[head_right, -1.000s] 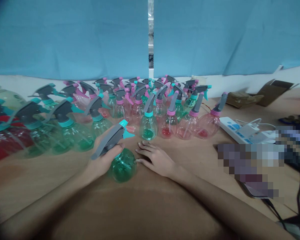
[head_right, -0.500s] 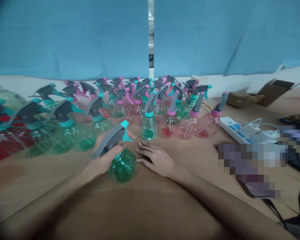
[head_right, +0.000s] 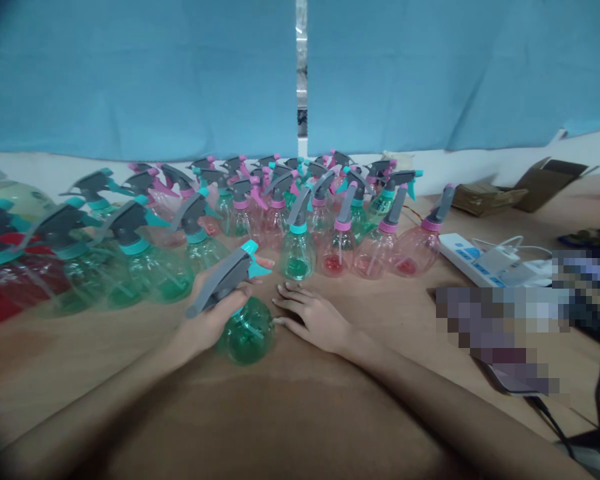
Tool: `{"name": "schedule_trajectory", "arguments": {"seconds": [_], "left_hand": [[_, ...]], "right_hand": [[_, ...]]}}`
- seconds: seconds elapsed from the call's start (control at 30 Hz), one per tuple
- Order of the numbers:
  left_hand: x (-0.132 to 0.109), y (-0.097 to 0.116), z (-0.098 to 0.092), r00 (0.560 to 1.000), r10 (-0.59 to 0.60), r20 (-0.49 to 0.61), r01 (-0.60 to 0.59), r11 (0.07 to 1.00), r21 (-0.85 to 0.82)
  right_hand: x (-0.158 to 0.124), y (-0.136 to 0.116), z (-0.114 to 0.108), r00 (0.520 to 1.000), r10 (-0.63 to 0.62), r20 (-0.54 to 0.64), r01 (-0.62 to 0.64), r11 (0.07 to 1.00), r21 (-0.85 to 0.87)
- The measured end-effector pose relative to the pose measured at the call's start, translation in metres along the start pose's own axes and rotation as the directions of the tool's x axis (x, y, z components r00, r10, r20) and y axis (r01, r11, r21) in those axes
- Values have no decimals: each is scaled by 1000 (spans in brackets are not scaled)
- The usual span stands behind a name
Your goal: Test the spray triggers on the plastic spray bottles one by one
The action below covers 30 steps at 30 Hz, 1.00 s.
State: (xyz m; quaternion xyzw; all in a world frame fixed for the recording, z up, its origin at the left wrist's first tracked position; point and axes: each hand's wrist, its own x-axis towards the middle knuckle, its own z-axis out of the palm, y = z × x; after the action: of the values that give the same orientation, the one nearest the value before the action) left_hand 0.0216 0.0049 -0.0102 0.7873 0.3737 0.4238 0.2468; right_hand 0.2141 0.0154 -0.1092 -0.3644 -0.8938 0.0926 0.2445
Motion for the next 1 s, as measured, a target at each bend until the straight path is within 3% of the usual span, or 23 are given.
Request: {"name": "schedule_trajectory", "arguments": {"seconds": [0.17, 1.0], "left_hand": [[-3, -2, 2, 998, -55, -16, 55, 998, -3], [-1, 1, 0, 998, -56, 19, 56, 998, -27]], "right_hand": [[0, 0, 0, 1000, 3, 2, -3, 1000, 3], [0, 0, 0, 1000, -6, -13, 6, 999, 37]]}}
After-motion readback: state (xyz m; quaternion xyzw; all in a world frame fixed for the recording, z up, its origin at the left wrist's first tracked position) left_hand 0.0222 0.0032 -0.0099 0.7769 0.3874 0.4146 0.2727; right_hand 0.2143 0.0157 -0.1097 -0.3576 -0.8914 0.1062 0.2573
